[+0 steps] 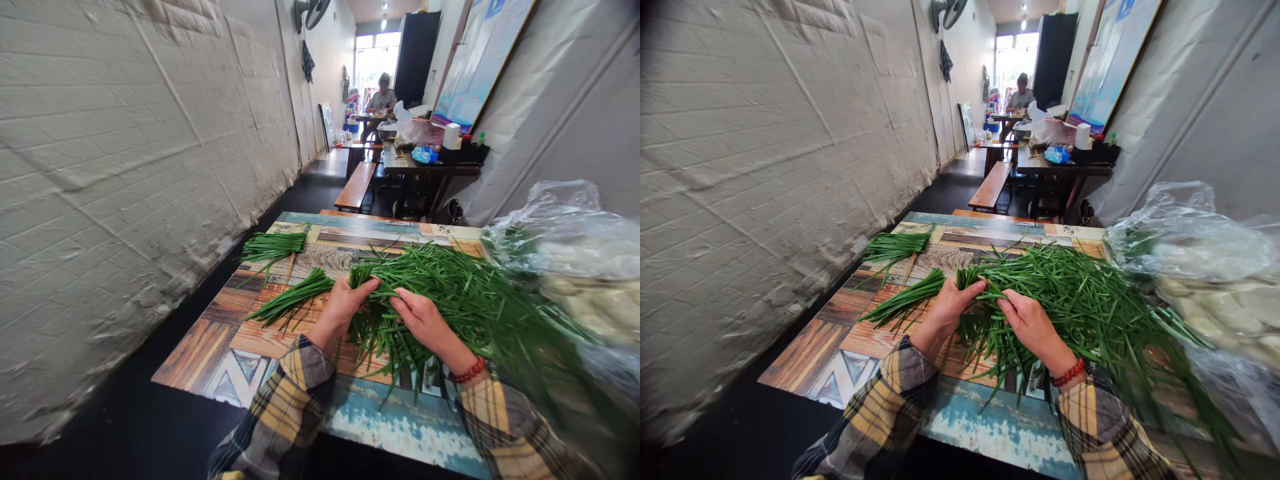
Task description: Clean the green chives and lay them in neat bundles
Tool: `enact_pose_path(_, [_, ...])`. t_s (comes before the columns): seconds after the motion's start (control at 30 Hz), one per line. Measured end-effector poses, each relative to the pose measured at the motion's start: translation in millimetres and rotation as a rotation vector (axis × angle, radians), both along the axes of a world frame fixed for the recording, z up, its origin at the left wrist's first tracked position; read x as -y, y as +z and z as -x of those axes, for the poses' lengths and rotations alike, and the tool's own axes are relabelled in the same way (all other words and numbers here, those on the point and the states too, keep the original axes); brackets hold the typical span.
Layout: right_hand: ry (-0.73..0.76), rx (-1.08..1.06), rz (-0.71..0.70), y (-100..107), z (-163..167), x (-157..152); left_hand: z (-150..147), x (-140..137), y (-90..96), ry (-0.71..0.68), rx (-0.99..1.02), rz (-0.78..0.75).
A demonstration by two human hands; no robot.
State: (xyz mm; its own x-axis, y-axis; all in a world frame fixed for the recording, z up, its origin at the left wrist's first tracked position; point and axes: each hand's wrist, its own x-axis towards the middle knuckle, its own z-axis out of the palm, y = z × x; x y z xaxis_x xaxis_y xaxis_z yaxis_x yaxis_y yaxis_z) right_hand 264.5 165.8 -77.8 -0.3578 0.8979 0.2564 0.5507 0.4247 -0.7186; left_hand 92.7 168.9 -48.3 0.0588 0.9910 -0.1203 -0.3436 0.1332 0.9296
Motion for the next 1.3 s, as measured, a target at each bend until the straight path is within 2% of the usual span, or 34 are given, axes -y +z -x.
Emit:
enact_pose_path(0.23, [-0.006,0.012,-0.041,-2.0,-6.1,-4.9,17.3,-5.8,5.6,0.148,0.042,-0.052])
enact_pose_path(0.43, [-0.106,-0.010,0.023,-5.0,-15.3,-10.8,38.7,-13.0,8.3,0.267,0.148,-0.167])
enact_pose_path(0.63, [-0.270,-0.080,0.030,-3.2,-21.0,-15.2,42.0,-12.5,10.7,0.215,0.248,-0.131])
enact_pose_path(0.77, [-0.319,-0.214,0.128,-7.7,-24.0,-17.8,42.2,-12.4,11.3,0.126,0.317,-0.131])
enact_pose_path(0.9, [-0.330,-0.310,0.181,-12.8,-26.0,-19.7,35.6,-11.3,9.2,0.111,0.136,-0.143])
enact_pose_path(0.97, [-0.327,-0.329,0.185,-14.6,-26.7,-20.5,32.7,-11.0,8.3,0.125,0.114,-0.139])
enact_pose_path(1.23, [-0.262,-0.427,0.234,-14.2,-24.3,-19.7,33.4,-12.3,13.3,0.144,0.343,-0.103])
enact_pose_path(1.3, [-0.259,-0.419,0.226,-11.7,-22.1,-17.7,34.2,-11.2,16.4,0.088,0.394,-0.074])
